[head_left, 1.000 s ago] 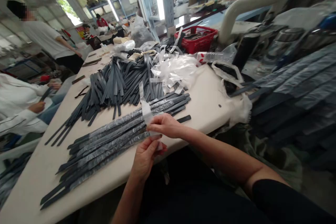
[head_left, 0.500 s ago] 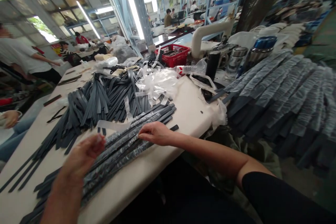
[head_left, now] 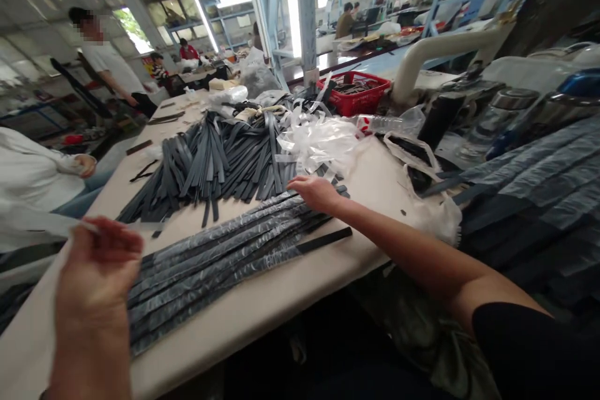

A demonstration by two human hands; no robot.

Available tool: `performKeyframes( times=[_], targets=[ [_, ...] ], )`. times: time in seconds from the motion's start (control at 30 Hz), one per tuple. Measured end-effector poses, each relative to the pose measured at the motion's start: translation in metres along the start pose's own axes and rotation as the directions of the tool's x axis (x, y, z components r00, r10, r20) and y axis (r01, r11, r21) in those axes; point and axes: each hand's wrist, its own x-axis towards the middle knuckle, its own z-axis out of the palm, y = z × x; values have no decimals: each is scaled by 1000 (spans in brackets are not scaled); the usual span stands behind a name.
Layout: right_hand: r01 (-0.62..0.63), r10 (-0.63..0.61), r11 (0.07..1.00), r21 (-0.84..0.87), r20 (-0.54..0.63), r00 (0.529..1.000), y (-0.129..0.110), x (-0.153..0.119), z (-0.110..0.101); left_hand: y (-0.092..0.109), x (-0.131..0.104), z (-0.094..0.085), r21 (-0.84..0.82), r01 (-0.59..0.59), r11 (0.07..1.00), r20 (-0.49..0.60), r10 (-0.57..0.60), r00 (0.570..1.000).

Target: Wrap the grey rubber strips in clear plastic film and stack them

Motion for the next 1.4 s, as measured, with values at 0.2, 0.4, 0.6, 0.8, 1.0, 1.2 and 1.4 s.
performKeyframes(
  times=[0.2, 0.4, 0.6, 0.8, 1.0, 1.2, 1.4],
  targets=[
    [254, -214, 940, -226, 187, 959, 12, 78, 25, -78, -46, -66, -124, 231, 965, 43, -227, 973],
    [363, -271, 842, -398, 270, 924, 16, 118, 35, -88, -80, -89, -186, 332, 925, -157, -362, 919],
    [401, -269, 759, -512, 314, 910, 27, 128, 36, -85, -94, -107, -235, 334, 913, -181, -378, 908],
    [509, -311, 702, -499, 427, 849, 30, 133, 33, -89, -101, -112, -263, 358, 896, -154, -405, 901],
    [478, -258, 679, -557, 429, 866, 30, 134, 26, -106, -108, -124, -245, 362, 899, -199, -412, 889],
    [466, -265, 698, -544, 408, 874, 36, 133, 15, -135, -82, -154, -225, 422, 878, -163, -461, 872],
    [487, -309, 761, -428, 420, 853, 30, 127, 25, -144, -69, -162, -308, 549, 777, -191, -616, 765]
  ],
)
